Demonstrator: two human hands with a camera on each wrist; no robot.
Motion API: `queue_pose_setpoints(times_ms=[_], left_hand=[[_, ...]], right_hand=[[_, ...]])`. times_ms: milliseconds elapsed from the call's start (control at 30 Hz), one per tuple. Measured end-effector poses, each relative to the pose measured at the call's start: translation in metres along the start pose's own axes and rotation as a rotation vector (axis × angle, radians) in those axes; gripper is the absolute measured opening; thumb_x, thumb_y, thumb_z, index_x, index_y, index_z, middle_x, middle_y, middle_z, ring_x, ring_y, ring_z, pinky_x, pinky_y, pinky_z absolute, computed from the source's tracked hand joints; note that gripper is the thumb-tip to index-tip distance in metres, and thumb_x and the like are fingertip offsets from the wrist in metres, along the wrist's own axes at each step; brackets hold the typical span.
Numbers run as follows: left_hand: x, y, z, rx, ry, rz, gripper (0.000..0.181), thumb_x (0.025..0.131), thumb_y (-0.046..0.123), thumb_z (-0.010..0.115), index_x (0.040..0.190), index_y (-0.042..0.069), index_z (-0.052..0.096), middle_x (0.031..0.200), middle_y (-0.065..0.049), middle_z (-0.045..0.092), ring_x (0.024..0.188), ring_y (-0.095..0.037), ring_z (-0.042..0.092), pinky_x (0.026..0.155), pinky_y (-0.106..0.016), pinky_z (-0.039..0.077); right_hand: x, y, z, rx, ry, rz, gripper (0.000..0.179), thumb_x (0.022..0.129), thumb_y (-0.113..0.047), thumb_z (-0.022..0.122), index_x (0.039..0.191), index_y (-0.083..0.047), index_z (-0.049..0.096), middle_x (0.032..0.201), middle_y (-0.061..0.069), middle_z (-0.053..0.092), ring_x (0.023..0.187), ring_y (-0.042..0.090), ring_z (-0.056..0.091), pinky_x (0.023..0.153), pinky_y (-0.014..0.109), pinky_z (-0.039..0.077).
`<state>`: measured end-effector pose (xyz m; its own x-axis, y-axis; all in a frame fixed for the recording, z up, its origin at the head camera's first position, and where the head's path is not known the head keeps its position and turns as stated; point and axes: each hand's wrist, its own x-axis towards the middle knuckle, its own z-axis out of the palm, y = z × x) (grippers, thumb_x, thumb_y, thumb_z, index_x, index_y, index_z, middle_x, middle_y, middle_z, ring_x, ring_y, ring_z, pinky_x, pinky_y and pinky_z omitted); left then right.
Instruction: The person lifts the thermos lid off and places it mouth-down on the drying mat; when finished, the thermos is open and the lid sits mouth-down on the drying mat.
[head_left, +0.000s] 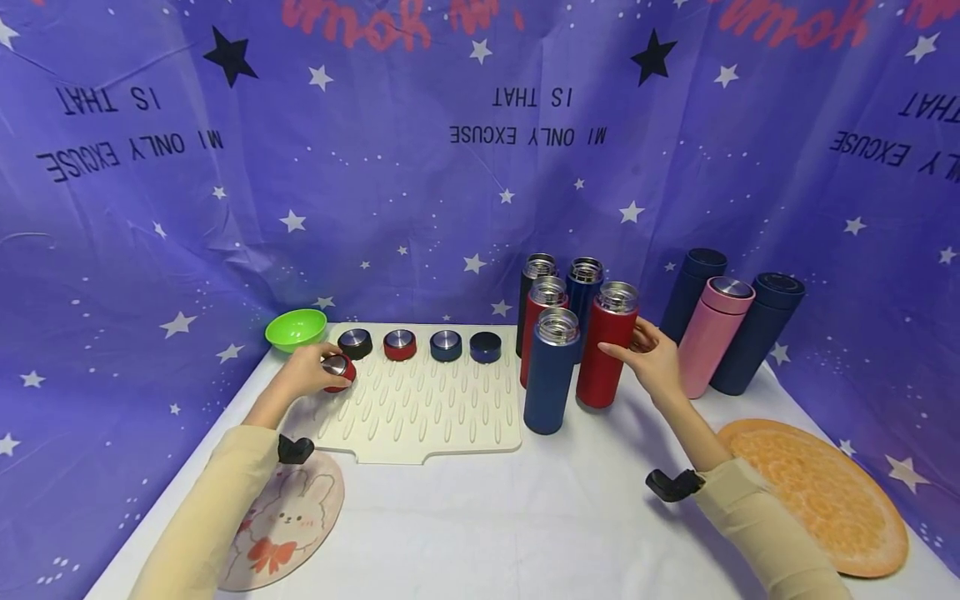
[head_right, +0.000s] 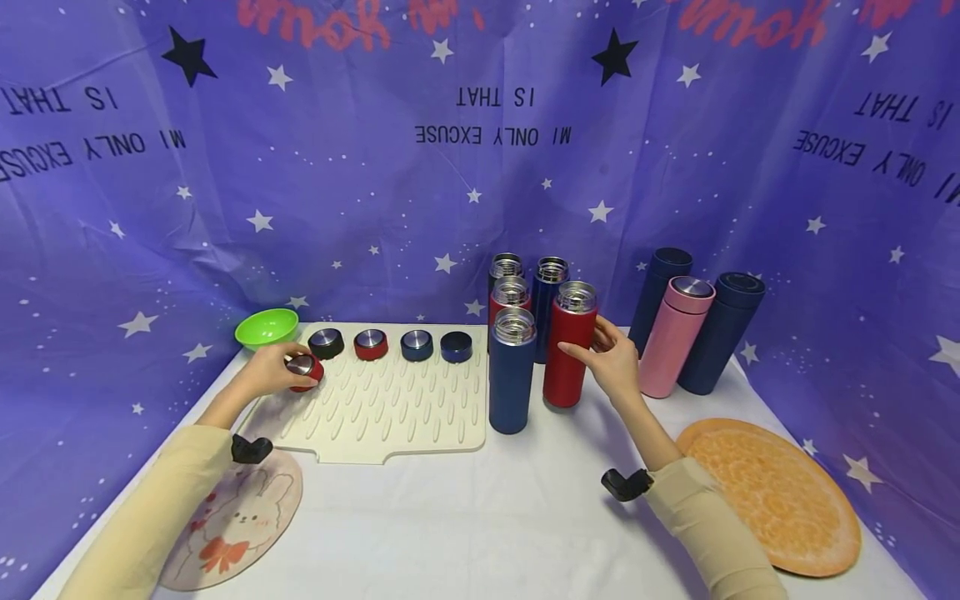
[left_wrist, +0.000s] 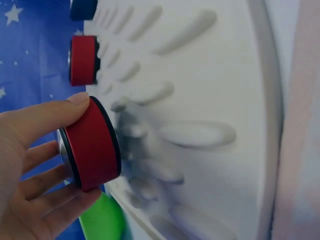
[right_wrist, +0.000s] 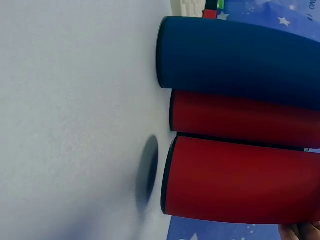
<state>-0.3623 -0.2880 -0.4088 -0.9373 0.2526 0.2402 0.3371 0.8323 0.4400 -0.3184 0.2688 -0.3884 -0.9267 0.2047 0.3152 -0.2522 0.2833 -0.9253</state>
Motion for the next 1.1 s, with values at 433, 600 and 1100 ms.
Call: queue_pose_setpoints(times_ms=[433, 600, 1100], left_hand=[[0.003, -0.013, 0.004, 0.050, -0.014, -0.018, 0.058, 0.070, 0.023, 0.085, 0.112, -0.010, 0.062, 0.102, -0.030, 0.064, 0.097, -0.045, 0.060, 0.085, -0.056, 0.047], [0.002, -0.012, 0.007, 0.052, -0.015, -0.007, 0.059, 0.070, 0.021, 0.085, 0.112, -0.013, 0.061, 0.101, -0.030, 0.064, 0.095, -0.045, 0.060, 0.085, -0.056, 0.048], [-0.008, -0.004, 0.006, 0.032, 0.036, -0.033, 0.061, 0.071, 0.018, 0.085, 0.117, -0.012, 0.059, 0.110, -0.033, 0.061, 0.103, -0.050, 0.056, 0.088, -0.059, 0.046]], right_hand=[[0.015, 0.011, 0.019, 0.040, 0.015, 0.025, 0.083, 0.074, -0.027, 0.085, 0.143, -0.004, 0.045, 0.132, 0.015, 0.058, 0.118, 0.026, 0.057, 0.096, 0.028, 0.048], [0.018, 0.016, 0.025, 0.052, 0.023, 0.021, 0.081, 0.074, -0.027, 0.086, 0.141, -0.005, 0.047, 0.131, 0.015, 0.058, 0.117, 0.027, 0.057, 0.097, 0.029, 0.048], [0.013, 0.023, 0.019, -0.016, -0.065, -0.004, 0.084, 0.079, -0.029, 0.081, 0.146, -0.003, 0.038, 0.140, 0.019, 0.049, 0.129, 0.031, 0.047, 0.106, 0.040, 0.038]])
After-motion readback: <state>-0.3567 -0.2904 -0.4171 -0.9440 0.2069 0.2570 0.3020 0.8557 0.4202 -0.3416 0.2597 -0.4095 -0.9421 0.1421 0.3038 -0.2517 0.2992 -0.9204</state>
